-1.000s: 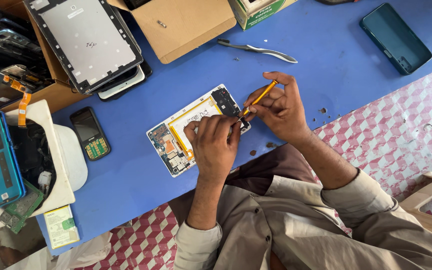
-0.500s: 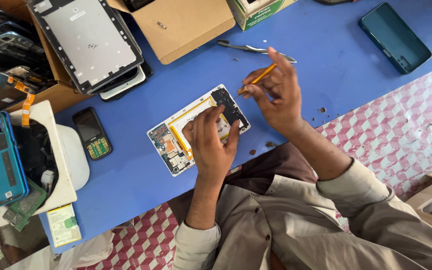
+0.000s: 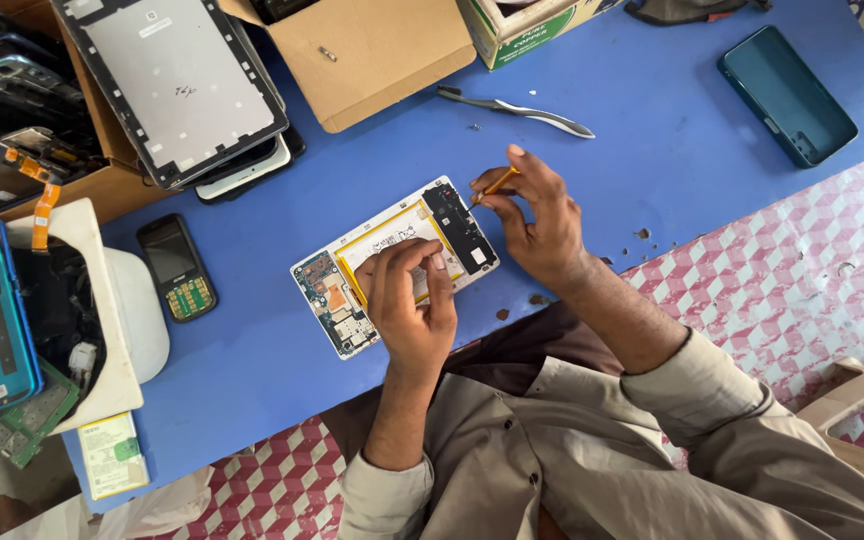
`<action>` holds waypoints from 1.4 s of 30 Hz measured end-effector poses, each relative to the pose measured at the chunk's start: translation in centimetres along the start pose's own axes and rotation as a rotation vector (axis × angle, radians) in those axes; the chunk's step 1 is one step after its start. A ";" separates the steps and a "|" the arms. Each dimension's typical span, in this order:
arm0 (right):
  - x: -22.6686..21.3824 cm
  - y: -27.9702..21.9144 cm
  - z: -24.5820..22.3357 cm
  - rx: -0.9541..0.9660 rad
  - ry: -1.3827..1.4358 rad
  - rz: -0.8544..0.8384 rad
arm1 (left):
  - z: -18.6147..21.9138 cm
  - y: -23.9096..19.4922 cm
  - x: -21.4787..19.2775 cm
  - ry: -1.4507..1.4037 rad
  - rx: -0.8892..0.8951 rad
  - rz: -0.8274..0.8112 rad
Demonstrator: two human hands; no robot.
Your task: The person uses a small screwdriver to remove screws from a disassembled smartphone chassis on a blue workbench. They repeatedly loosen and remove screws from the top edge of the device while handling the chassis with both hands.
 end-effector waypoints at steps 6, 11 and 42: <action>0.5 -0.3 0.3 0.001 -0.038 -0.050 | 0.0 0.1 -0.3 -0.040 -0.026 0.017; 0.5 -0.3 0.2 0.003 -0.040 -0.062 | 0.0 0.2 -0.4 -0.050 -0.041 0.013; 1.0 0.3 -1.3 -0.167 -0.086 -0.097 | 1.2 8.9 0.6 -0.027 0.354 -0.249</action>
Point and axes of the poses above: each hand's wrist, its own y-axis towards the middle knuckle, its own x-axis out of the palm, z = x × y, the point moved 7 cm from there along y, towards the middle knuckle, and after that the axes turned 15 degrees about z, right-handed, at the moved point
